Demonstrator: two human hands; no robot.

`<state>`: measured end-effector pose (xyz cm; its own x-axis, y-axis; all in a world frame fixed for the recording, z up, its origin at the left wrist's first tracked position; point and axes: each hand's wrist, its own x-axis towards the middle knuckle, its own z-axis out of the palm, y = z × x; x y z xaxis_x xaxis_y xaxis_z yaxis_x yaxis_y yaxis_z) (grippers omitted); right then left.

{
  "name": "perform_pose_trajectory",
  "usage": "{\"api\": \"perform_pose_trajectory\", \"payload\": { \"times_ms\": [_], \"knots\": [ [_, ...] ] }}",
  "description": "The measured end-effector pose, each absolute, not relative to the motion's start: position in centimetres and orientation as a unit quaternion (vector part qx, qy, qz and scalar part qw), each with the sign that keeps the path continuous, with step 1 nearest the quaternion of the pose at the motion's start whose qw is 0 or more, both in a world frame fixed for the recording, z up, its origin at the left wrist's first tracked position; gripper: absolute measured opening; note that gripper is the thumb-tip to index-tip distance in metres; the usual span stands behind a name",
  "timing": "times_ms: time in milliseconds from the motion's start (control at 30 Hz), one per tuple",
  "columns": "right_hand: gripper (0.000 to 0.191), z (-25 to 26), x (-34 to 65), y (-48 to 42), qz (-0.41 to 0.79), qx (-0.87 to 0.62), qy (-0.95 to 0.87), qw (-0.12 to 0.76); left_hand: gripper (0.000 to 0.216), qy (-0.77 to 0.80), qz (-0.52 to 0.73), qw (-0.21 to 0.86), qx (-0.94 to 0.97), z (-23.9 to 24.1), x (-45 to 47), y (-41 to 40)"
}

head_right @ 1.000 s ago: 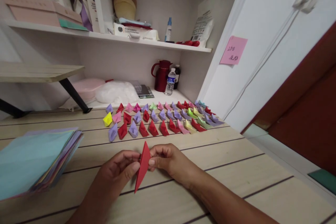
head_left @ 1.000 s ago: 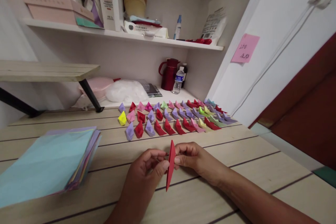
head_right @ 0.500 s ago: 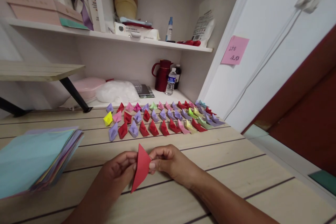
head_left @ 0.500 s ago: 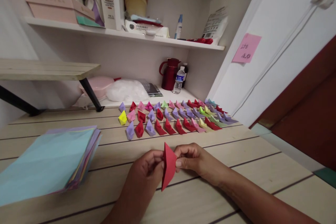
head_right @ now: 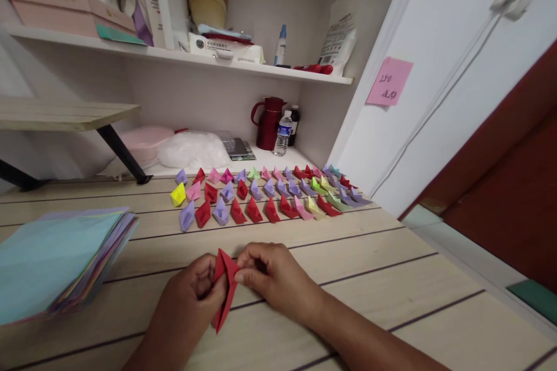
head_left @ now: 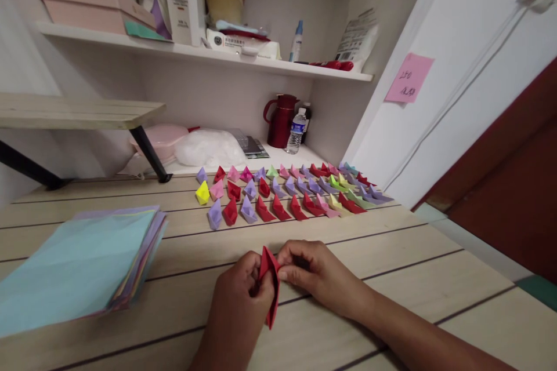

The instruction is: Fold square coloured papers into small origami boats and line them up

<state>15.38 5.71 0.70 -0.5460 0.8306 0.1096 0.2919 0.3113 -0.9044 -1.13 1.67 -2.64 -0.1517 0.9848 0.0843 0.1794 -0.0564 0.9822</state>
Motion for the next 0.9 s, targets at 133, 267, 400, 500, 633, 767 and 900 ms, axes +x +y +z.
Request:
{"api": "perform_pose_trajectory", "payload": {
  "times_ms": [133, 267, 400, 500, 633, 767, 900],
  "knots": [
    [0.025, 0.3, 14.8, 5.4, 0.449, -0.425, -0.684, 0.388, 0.013, 0.584, 0.538, 0.368, 0.484, -2.8, -1.3, 1.8],
    [0.028, 0.3, 14.9, 4.7, 0.512, -0.403, -0.626, 0.427, 0.016, 0.602, 0.556, 0.347, 0.456, -2.6, -1.7, 2.0],
    [0.034, 0.8, 14.9, 3.4, 0.496, -0.39, -0.648, 0.427, 0.016, 0.614, 0.57, 0.326, 0.438, -2.4, -2.0, 2.0],
    [0.036, 1.2, 14.5, 2.7, 0.537, -0.353, -0.671, 0.369, 0.012, 0.617, 0.571, 0.313, 0.441, -2.0, -2.2, 1.8],
    [0.023, 1.0, 13.5, 2.5, 0.61, -0.287, -0.652, 0.347, 0.007, 0.615, 0.563, 0.296, 0.466, -1.6, -2.0, 1.4],
    [0.028, 0.5, 13.1, 2.7, 0.651, -0.247, -0.614, 0.371, 0.006, 0.611, 0.553, 0.278, 0.494, -1.1, -1.4, 1.0],
    [0.036, 0.2, 12.8, 2.5, 0.635, -0.26, -0.614, 0.39, 0.01, 0.595, 0.567, 0.307, 0.479, -1.0, -1.0, 0.7]
  ]
}}
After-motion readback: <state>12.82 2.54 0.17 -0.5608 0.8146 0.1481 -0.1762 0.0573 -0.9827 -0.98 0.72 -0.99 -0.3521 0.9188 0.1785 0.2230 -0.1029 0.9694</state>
